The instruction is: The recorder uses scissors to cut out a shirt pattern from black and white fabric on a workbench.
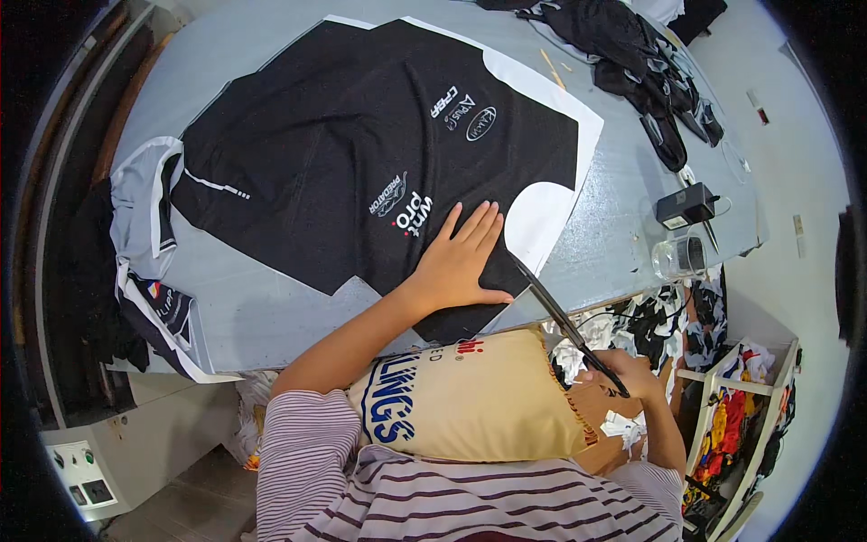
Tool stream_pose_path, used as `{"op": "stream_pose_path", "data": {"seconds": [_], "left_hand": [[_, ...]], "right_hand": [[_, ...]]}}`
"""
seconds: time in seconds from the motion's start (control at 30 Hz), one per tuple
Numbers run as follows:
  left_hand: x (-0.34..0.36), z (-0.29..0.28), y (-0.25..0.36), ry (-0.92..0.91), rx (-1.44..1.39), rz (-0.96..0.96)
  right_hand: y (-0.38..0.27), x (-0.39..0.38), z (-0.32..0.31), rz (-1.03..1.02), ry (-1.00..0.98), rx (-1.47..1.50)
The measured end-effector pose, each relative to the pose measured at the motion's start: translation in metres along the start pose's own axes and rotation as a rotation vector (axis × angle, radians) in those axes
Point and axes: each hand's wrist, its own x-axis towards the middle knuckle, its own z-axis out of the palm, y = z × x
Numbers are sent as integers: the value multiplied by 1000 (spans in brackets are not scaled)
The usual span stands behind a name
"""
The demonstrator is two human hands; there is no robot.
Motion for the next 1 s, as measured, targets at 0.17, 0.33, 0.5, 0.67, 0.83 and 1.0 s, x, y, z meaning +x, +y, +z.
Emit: {"op": "stream_pose_path", "data": {"seconds": [0.17, 0.33, 0.5, 0.67, 0.83, 1.0], "left_hand": [[0, 2, 0, 5, 19, -4], [0, 3, -1, 14, 28, 13], [1, 2, -1, 12, 32, 6], [1, 1, 0, -6, 18, -1], [2, 0, 1, -38, 15, -3], [2, 0, 1, -29, 10, -9]], "right_hand": [[-3, -4, 7, 69, 8, 47], [-11, -8, 8, 102, 5, 40], [-16, -12, 5, 126, -4, 7], [-21, -10, 8, 81, -31, -35], [-32, -5, 8, -24, 18, -168], [-39, 3, 9, -19, -7, -136]]}}
